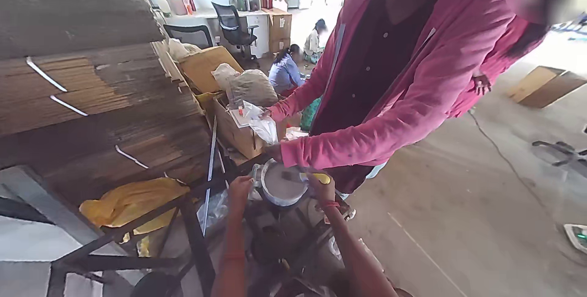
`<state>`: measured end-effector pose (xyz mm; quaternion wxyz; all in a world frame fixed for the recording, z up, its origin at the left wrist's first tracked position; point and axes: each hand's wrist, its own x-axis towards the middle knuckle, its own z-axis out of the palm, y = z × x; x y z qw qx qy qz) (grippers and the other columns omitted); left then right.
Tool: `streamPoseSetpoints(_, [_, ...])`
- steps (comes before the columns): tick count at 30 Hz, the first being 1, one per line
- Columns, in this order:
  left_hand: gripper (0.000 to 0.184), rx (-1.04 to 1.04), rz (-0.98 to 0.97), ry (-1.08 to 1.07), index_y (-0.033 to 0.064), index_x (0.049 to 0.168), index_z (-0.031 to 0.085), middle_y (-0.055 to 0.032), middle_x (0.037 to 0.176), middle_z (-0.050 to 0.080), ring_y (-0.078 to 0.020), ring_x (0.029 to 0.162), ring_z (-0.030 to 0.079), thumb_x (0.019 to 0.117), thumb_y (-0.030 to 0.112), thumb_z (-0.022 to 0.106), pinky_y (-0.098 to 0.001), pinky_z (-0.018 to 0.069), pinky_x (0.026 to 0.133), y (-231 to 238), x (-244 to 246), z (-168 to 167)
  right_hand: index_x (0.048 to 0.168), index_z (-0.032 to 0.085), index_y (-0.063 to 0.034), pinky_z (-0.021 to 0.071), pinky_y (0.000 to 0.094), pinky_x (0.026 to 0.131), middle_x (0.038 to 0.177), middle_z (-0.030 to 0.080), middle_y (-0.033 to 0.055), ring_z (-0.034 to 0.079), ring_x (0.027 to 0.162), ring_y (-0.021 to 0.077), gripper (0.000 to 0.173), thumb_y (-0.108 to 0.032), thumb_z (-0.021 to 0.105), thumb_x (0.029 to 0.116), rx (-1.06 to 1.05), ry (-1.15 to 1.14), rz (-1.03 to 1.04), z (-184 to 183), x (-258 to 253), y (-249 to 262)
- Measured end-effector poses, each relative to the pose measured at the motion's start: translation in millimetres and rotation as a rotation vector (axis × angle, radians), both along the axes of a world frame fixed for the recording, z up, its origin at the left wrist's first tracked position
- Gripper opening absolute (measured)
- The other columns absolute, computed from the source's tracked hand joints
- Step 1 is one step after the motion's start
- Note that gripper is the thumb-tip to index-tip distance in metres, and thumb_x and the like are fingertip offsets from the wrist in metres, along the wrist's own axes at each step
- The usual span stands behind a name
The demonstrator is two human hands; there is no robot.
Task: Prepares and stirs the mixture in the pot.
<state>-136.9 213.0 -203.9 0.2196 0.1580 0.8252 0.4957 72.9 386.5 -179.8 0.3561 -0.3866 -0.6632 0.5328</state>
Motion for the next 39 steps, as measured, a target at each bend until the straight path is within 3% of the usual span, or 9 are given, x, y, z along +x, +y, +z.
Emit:
streamPoseSetpoints(4, [0.03,-0.019,-0.016,0.0,0.0006,0.124,0.068,-0.0186,0.118,0.071,-0.0302,0.111,0.067,0.0997,0.017,0.066,-0.0502,0.0511,0.098,-0.1,-2.6,0.2,0.105,0.071,0.0022,0.0639,0.0343,0.068,0.091,0.075,0.011,0.073,0.072,0.0172,0.016,-0.008,0.072,0.0926,-0.124,0.001,0.108,13.7,12.3,-7.6])
streamPoseSetpoints(10, [0.032,-0.023,-0.022,0.006,0.001,0.126,0.067,-0.0185,0.118,0.071,-0.0314,0.111,0.067,0.1002,0.02,0.065,-0.0518,0.0508,0.098,-0.8,-0.8,0.8,0.103,0.071,0.0031,0.0635,0.0352,0.069,0.086,0.074,0.0115,0.072,0.071,0.0169,0.02,-0.012,0.075,0.0915,-0.101,0.0,-0.051,0.8,5.0,5.2])
streamPoseSetpoints(14, [0.033,-0.008,0.001,-0.027,0.0,0.126,0.067,-0.0192,0.119,0.071,-0.0301,0.11,0.067,0.0992,0.018,0.066,-0.0496,0.0506,0.098,0.8,-1.1,1.9,0.108,0.069,0.005,0.0642,0.0351,0.069,0.092,0.074,0.0134,0.073,0.073,0.019,0.019,-0.005,0.072,0.0923,-0.194,-0.02,0.08,17.6,7.8,-1.0])
streamPoseSetpoints(20, [0.032,0.004,-0.019,-0.026,-0.0002,0.125,0.067,-0.0196,0.116,0.071,-0.0311,0.11,0.067,0.0984,0.018,0.067,-0.0509,0.0506,0.098,-1.7,-0.9,4.8,0.103,0.068,0.0056,0.0637,0.0348,0.072,0.086,0.073,0.0126,0.073,0.072,0.0169,0.023,-0.011,0.077,0.0902,-0.095,-0.102,-0.097,14.2,6.8,13.5])
streamPoseSetpoints(23, [0.032,0.006,-0.024,-0.016,-0.0009,0.125,0.067,-0.0201,0.116,0.071,-0.0313,0.11,0.067,0.0983,0.017,0.067,-0.0507,0.0506,0.098,-1.2,-1.7,2.4,0.104,0.068,0.0073,0.0641,0.034,0.07,0.087,0.074,0.0133,0.073,0.072,0.0181,0.02,-0.005,0.075,0.0898,-0.152,0.009,0.022,7.9,2.3,3.1])
streamPoseSetpoints(27, [0.032,-0.003,-0.04,-0.015,0.0001,0.125,0.067,-0.0197,0.113,0.071,-0.0305,0.105,0.068,0.0986,0.018,0.066,-0.0504,0.0517,0.095,-3.6,-4.8,2.2,0.102,0.07,0.0031,0.0644,0.0349,0.069,0.088,0.074,0.0108,0.073,0.072,0.0171,0.018,-0.007,0.076,0.0891,-0.119,-0.093,0.045,23.2,18.0,4.0])
streamPoseSetpoints(31, [0.033,0.018,-0.026,-0.017,-0.0009,0.126,0.067,-0.0203,0.115,0.071,-0.03,0.106,0.068,0.0992,0.018,0.066,-0.0484,0.0522,0.096,-2.5,-3.0,-0.5,0.101,0.07,0.0048,0.06,0.0397,0.08,0.089,0.073,0.0138,0.072,0.079,0.0195,0.027,-0.016,0.081,0.0875,-0.035,-0.205,-0.066,17.8,5.3,5.5])
streamPoseSetpoints(35, [0.031,0.035,-0.004,-0.047,-0.0004,0.125,0.067,-0.0183,0.112,0.072,-0.0261,0.101,0.069,0.0984,0.017,0.068,-0.0449,0.054,0.092,-1.1,-4.3,-0.5,0.104,0.07,0.0042,0.0646,0.0344,0.071,0.088,0.075,0.0118,0.074,0.073,0.0173,0.023,-0.009,0.079,0.0871,-0.105,-0.081,0.058,15.1,0.9,-4.4])
streamPoseSetpoints(39, [0.032,0.028,0.001,-0.057,-0.0006,0.124,0.067,-0.0179,0.111,0.072,-0.026,0.099,0.069,0.0982,0.017,0.068,-0.045,0.0539,0.091,-1.3,-3.2,-0.4,0.097,0.069,0.0025,0.0632,0.0354,0.069,0.082,0.073,0.0104,0.072,0.069,0.0166,0.02,-0.011,0.079,0.0877,-0.078,-0.138,-0.061,18.6,12.4,5.3])
